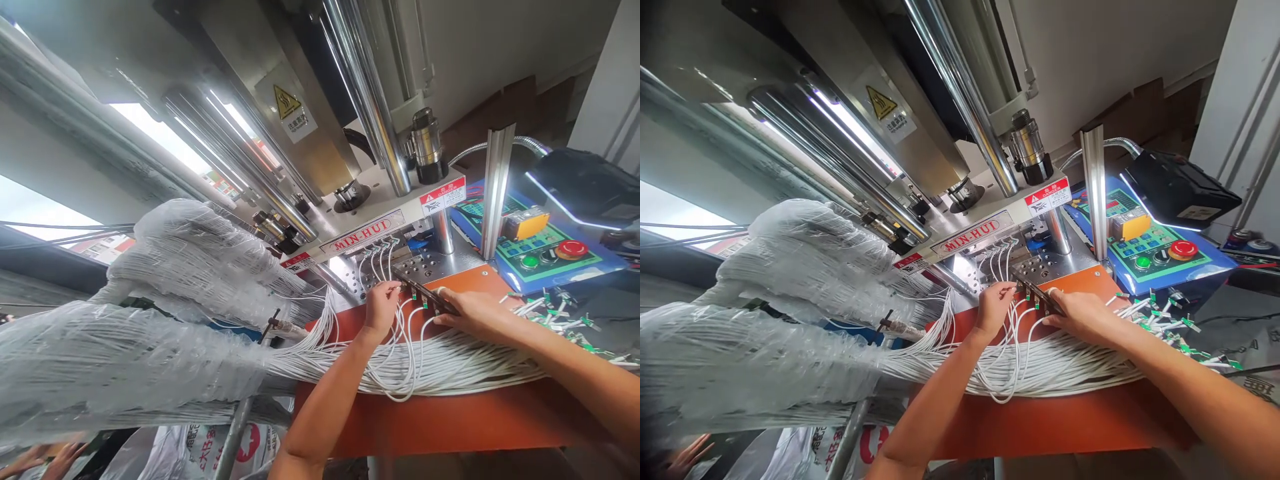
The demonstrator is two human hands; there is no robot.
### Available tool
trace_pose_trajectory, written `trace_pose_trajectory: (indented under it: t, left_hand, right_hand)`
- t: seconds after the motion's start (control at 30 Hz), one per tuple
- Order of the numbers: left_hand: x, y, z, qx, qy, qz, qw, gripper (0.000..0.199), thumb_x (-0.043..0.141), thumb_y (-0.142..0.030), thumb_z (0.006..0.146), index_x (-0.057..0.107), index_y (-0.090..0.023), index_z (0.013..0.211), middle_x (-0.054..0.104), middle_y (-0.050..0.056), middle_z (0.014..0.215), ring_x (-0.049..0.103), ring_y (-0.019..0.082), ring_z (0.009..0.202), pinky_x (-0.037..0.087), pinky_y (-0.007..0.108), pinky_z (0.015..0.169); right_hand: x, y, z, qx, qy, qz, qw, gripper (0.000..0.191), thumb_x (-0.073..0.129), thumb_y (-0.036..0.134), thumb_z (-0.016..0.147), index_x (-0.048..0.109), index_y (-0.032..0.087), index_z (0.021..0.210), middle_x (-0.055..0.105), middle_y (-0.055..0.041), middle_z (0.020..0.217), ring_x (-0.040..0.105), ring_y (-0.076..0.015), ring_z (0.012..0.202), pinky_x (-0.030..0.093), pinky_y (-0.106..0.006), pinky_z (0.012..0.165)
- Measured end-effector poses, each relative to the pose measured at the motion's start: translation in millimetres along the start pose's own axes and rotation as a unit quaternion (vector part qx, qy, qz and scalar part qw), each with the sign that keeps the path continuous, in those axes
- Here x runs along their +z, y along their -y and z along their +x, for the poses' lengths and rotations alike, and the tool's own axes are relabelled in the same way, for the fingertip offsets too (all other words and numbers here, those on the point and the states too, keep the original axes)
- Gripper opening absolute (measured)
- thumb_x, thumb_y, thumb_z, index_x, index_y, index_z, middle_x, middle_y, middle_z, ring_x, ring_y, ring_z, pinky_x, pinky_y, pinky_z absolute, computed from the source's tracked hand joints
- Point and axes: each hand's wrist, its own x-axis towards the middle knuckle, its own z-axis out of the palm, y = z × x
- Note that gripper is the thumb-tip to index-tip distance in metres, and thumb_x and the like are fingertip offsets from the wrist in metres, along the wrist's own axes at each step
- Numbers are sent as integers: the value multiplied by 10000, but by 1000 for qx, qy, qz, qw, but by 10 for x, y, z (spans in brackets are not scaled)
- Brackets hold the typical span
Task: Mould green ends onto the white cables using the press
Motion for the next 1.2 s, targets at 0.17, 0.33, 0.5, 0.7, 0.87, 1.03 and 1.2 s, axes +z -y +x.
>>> trace_pose_trajectory:
  t: [0.17, 0.33, 0.5, 0.7, 0.87, 1.03, 1.2]
  left_hand:
    - [-1, 14, -25, 3, 1, 17, 1000, 107, 601, -134, 807, 679, -173, 869, 689, 17, 747, 649, 135, 706, 516, 249, 677]
    - [-6, 34, -68, 11, 37, -19, 999, 33, 647, -196, 788, 678, -184, 789, 690, 5, 752, 649, 134, 708, 513, 236, 677]
    - [-9, 49, -48, 40, 42, -14, 998, 69, 656, -244, 799, 698, -194, 780, 704, 16, 798, 650, 144, 768, 513, 246, 736]
    - [23, 111, 6, 29, 52, -26, 998, 83, 647, -257, 807, 690, -186, 798, 707, 6, 785, 649, 129, 729, 502, 231, 714]
    - [37, 134, -3, 35, 43, -20, 998, 82, 628, -238, 815, 692, -190, 798, 714, 11, 817, 656, 136, 778, 507, 244, 759]
    - [41, 148, -11, 33, 36, -27, 998, 73, 640, -238, 808, 687, -186, 787, 711, 7, 797, 651, 130, 748, 505, 240, 742]
    - [52, 154, -7, 15, 43, -53, 998, 99, 644, -274, 810, 683, -183, 798, 707, 7, 787, 653, 128, 732, 513, 236, 718]
  right_hand:
    - [-3, -7, 1, 1, 3, 7, 1000, 263, 427, 500, 902, 435, 240, 942, 661, -88, 841, 625, -280, 767, 294, -300, 586]
    - [-16, -14, 0, -5, -3, 11, 1000, 236, 414, 480, 914, 413, 247, 879, 642, -66, 802, 610, -257, 715, 283, -301, 578]
    - [-39, -18, 6, -2, 15, 20, 1000, 257, 408, 497, 925, 429, 242, 904, 652, -68, 845, 620, -251, 742, 300, -295, 593]
    - [-23, -41, 14, -3, 18, 29, 999, 276, 417, 508, 925, 451, 237, 966, 663, -80, 886, 631, -261, 773, 325, -299, 611]
    - [-30, -44, 8, -9, 12, 33, 999, 266, 430, 497, 923, 435, 232, 937, 662, -85, 883, 624, -249, 768, 328, -293, 611]
    - [-48, -41, 0, -9, 15, 33, 999, 279, 431, 494, 921, 454, 226, 991, 665, -100, 898, 624, -259, 779, 341, -300, 621]
    - [-58, -23, -9, -10, 19, 39, 999, 280, 432, 477, 923, 463, 218, 1025, 670, -113, 935, 632, -276, 819, 362, -307, 645]
